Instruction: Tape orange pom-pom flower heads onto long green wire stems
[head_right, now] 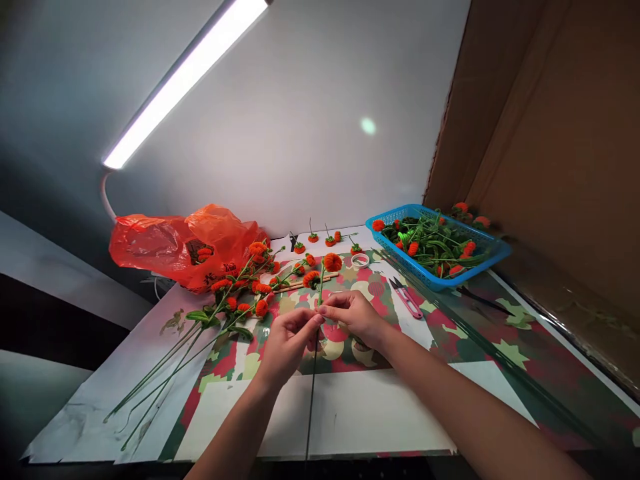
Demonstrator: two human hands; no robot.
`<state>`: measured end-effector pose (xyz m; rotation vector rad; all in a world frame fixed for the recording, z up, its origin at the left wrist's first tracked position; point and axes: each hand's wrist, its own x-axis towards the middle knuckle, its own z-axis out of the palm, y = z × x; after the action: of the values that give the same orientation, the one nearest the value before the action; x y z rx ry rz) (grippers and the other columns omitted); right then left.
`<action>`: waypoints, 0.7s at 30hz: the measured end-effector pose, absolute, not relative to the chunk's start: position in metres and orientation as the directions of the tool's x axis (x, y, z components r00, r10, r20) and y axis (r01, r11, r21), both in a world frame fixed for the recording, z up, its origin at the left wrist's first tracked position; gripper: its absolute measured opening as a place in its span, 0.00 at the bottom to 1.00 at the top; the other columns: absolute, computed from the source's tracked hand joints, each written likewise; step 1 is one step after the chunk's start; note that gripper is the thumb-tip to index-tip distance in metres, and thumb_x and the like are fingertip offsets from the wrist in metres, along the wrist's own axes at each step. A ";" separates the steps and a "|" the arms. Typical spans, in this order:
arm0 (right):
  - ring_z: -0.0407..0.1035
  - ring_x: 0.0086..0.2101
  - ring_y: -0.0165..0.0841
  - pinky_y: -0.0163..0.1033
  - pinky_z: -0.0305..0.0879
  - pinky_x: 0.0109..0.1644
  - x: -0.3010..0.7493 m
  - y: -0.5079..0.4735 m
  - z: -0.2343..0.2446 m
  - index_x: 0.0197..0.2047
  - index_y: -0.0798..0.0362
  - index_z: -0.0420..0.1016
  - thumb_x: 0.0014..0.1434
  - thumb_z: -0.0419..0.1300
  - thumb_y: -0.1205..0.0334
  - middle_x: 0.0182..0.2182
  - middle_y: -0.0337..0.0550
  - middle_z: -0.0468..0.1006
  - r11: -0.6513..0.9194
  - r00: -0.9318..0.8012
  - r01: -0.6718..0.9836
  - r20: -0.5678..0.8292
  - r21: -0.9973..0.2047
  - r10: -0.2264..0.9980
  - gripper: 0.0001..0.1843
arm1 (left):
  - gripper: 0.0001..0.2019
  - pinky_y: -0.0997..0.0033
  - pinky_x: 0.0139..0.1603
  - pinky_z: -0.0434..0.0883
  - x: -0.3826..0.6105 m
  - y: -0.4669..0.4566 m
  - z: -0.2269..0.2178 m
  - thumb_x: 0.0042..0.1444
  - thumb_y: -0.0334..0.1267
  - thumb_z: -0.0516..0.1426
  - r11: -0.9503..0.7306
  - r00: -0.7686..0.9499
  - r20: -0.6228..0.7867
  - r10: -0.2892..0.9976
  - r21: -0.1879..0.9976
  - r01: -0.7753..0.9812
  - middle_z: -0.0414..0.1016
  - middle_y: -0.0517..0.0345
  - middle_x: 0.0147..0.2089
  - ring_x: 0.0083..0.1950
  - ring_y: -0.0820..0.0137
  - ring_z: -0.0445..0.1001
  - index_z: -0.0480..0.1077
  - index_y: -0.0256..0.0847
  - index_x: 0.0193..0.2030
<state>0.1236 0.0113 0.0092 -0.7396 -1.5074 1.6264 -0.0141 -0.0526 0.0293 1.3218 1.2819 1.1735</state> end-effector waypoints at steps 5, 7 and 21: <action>0.57 0.24 0.25 0.33 0.52 0.28 0.125 0.013 0.003 0.24 0.57 0.74 0.48 0.64 0.53 0.20 0.37 0.67 -0.064 -0.655 -0.232 0.107 -0.971 0.748 0.14 | 0.12 0.80 0.19 0.59 -0.013 -0.054 0.016 0.46 0.43 0.61 0.150 0.097 -0.120 0.988 0.891 -0.429 0.64 0.64 0.18 0.17 0.80 0.59 0.67 0.36 0.24; 0.60 0.25 0.27 0.33 0.54 0.28 0.124 0.011 0.002 0.25 0.57 0.74 0.47 0.64 0.53 0.21 0.38 0.68 -0.146 -0.691 -0.256 0.075 -0.956 0.719 0.14 | 0.13 0.82 0.18 0.57 -0.010 -0.054 0.012 0.43 0.44 0.63 0.221 0.154 -0.162 0.975 0.801 -0.557 0.62 0.66 0.16 0.16 0.82 0.58 0.67 0.36 0.24; 0.55 0.19 0.22 0.32 0.49 0.23 0.118 0.009 -0.002 0.23 0.58 0.70 0.45 0.66 0.58 0.17 0.33 0.63 -0.283 -0.552 -0.296 -0.079 -0.912 0.830 0.12 | 0.10 0.75 0.22 0.64 -0.004 -0.068 0.022 0.48 0.44 0.60 -0.083 -0.209 0.114 0.971 0.984 0.156 0.71 0.59 0.21 0.21 0.73 0.69 0.73 0.38 0.27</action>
<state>0.1181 0.0089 -0.0024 -0.7341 -1.1899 1.9129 -0.0039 -0.0680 0.0218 1.2823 1.4337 1.3741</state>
